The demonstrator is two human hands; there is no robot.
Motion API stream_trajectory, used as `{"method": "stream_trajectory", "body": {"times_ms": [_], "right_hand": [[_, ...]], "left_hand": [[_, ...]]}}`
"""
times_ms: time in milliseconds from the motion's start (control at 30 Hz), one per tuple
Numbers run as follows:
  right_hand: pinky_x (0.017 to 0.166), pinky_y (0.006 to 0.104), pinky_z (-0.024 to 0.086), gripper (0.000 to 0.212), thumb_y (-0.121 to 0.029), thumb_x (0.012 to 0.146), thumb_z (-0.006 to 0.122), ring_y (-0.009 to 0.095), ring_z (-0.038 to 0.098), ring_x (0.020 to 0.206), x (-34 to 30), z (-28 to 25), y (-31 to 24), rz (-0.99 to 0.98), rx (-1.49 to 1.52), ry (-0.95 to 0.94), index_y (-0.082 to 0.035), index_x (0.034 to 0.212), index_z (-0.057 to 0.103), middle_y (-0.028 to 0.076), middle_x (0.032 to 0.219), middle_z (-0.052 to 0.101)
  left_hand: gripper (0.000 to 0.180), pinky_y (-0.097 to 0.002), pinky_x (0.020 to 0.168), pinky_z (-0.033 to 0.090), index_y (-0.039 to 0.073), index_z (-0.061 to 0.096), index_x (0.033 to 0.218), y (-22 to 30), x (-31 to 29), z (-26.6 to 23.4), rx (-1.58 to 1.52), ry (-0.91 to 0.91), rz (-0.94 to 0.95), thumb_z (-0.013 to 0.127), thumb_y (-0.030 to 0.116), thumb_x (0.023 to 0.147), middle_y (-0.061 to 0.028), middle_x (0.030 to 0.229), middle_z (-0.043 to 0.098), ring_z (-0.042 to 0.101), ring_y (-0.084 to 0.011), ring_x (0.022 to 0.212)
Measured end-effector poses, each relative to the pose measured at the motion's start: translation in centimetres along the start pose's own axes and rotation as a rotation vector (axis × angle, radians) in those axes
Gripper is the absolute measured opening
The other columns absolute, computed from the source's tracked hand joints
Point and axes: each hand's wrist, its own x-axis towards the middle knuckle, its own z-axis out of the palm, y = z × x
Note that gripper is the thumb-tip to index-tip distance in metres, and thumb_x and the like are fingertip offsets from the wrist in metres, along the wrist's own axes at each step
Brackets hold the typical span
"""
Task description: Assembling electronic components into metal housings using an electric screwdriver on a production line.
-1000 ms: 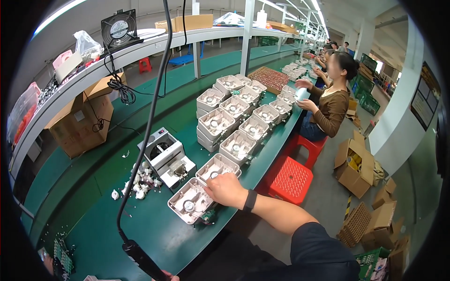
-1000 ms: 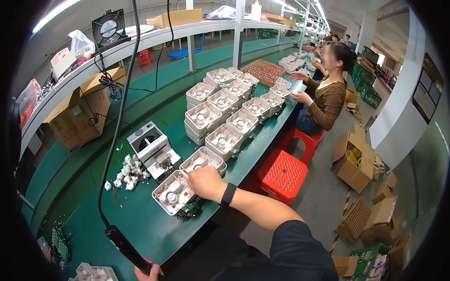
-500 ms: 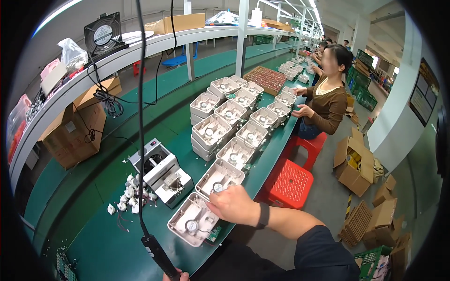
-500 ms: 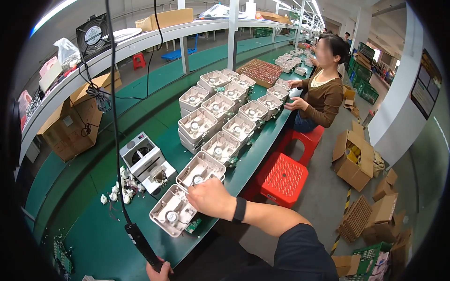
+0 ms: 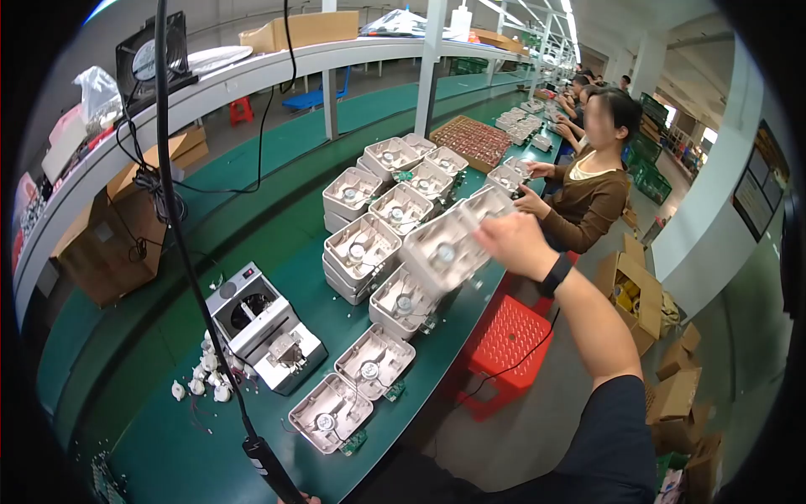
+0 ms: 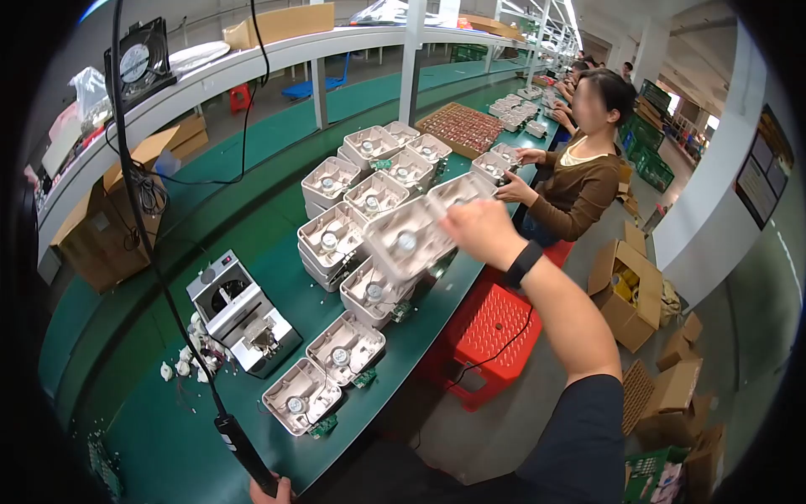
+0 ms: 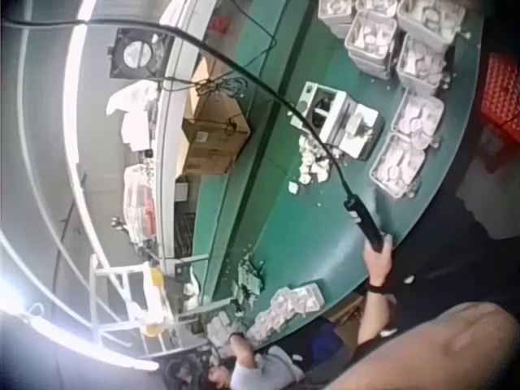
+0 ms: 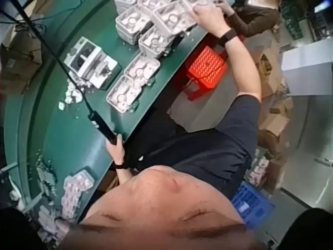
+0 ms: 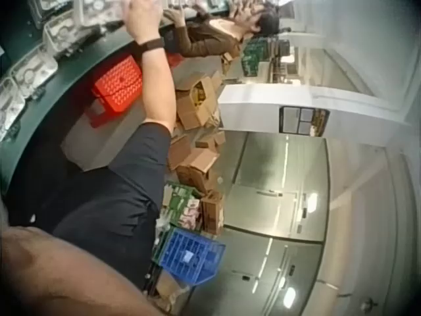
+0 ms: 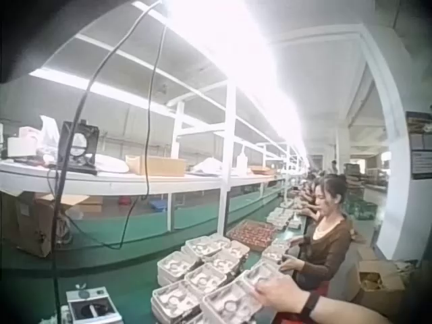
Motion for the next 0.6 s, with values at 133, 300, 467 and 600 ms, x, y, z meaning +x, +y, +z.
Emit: {"method": "stream_trajectory", "body": {"times_ms": [133, 300, 467, 600], "right_hand": [[0.064, 0.0489, 0.054, 0.030, -0.031, 0.094, 0.065, 0.037, 0.068, 0.071, 1.3, 1.6, 5.0, 0.073, -0.037, -0.016, -0.008, 0.075, 0.065, 0.017, 0.069, 0.065], [0.068, 0.0503, 0.055, 0.029, -0.033, 0.094, 0.064, 0.038, 0.069, 0.077, 3.5, 4.4, 10.4, 0.058, -0.122, -0.116, -0.008, 0.079, 0.069, 0.017, 0.075, 0.068], [0.076, 0.0481, 0.057, 0.033, -0.038, 0.094, 0.063, 0.036, 0.072, 0.082, 5.2, 8.4, 14.0, 0.129, -0.308, -0.347, -0.008, 0.088, 0.076, 0.016, 0.082, 0.073], [0.078, 0.0469, 0.058, 0.035, -0.041, 0.094, 0.064, 0.035, 0.073, 0.087, 5.1, 11.6, 15.6, 0.210, -0.348, -0.422, -0.009, 0.091, 0.077, 0.016, 0.089, 0.074]], "left_hand": [[0.027, -0.0308, 0.061, 0.049, -0.003, 0.061, 0.109, 0.8, 0.0, 0.2, 0.041, 0.016, 0.012, 0.073, 0.010, 0.088, -0.0050, 0.080, 0.062, 0.058, -0.0144, 0.065], [0.028, -0.0309, 0.061, 0.049, -0.003, 0.061, 0.109, -0.8, 0.7, 0.2, 0.074, 0.019, 0.040, 0.074, 0.011, 0.088, -0.0054, 0.080, 0.062, 0.059, -0.0148, 0.066], [0.029, -0.0319, 0.062, 0.049, -0.002, 0.061, 0.108, -1.6, 0.4, -0.2, 0.135, 0.027, 0.098, 0.075, 0.015, 0.088, -0.0057, 0.080, 0.062, 0.060, -0.0161, 0.066], [0.030, -0.0326, 0.062, 0.049, -0.002, 0.062, 0.107, -1.8, 0.3, -0.2, 0.168, 0.038, 0.119, 0.075, 0.017, 0.088, -0.0061, 0.080, 0.062, 0.060, -0.0169, 0.066]]}}
